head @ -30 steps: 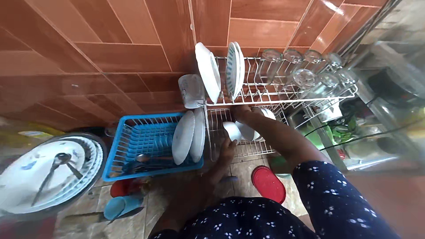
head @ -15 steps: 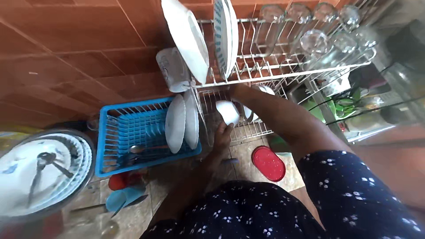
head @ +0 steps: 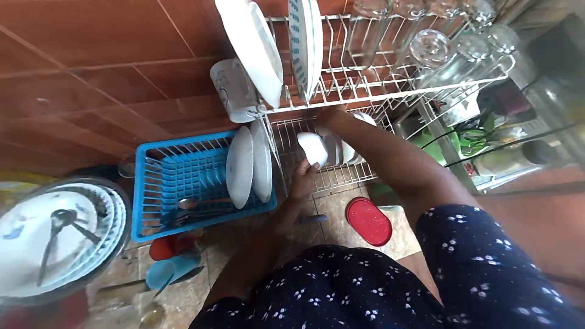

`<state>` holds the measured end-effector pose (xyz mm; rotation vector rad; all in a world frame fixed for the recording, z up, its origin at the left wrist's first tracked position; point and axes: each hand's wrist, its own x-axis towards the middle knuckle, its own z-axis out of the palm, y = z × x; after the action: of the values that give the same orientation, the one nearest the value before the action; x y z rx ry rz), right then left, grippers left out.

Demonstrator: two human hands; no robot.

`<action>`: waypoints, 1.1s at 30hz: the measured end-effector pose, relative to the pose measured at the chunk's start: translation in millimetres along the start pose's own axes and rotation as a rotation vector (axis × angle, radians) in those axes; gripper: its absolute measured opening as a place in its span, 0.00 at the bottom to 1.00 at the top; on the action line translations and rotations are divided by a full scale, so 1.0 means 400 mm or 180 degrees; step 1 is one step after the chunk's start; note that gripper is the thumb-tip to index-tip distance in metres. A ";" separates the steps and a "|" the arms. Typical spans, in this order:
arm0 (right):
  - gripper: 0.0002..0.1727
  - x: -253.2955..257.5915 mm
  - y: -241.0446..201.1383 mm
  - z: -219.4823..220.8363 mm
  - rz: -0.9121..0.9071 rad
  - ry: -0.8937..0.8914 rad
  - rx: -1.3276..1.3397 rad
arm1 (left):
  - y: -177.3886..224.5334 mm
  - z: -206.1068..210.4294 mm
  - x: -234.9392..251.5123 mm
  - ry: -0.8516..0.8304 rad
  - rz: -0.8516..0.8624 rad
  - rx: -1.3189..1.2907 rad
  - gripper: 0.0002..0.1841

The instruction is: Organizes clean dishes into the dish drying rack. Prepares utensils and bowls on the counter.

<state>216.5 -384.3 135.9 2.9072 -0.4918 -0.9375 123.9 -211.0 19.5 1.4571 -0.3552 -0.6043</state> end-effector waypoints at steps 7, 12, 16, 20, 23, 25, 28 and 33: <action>0.33 -0.261 0.109 0.030 -0.0368 0.0815 0.0395 | -0.018 0.024 0.048 -0.0376 -0.0027 -0.0400 0.16; 0.23 -0.440 0.233 0.254 -0.0440 0.1136 0.1048 | -0.029 0.049 0.094 -0.0374 -0.0204 -0.0608 0.16; 0.28 -0.559 0.254 0.445 -0.0341 0.0332 0.1704 | -0.034 0.076 0.122 -0.0305 -0.0358 0.0447 0.19; 0.29 -0.636 0.218 0.631 -0.0244 -0.0726 0.2001 | 0.008 0.109 0.148 -0.0347 -0.0516 0.1983 0.21; 0.31 -0.657 0.218 0.747 0.0071 -0.1232 0.1707 | 0.022 0.113 0.141 -0.0360 -0.0460 0.2144 0.25; 0.31 -0.664 0.234 0.825 0.0423 -0.1041 0.1716 | 0.018 0.093 0.103 -0.0332 -0.0223 0.2026 0.32; 0.40 -0.655 0.269 0.926 0.0737 -0.0225 0.1904 | 0.023 0.038 -0.026 -0.0495 0.0274 0.1911 0.34; 0.51 -0.597 0.252 1.055 0.0662 0.0592 0.1851 | -0.085 -0.114 -0.327 -0.0633 0.0639 0.2689 0.23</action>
<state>-238.2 -383.5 -59.9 3.2899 -1.1978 -0.5559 39.2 -98.0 -1.1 2.1289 -0.9850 -0.4487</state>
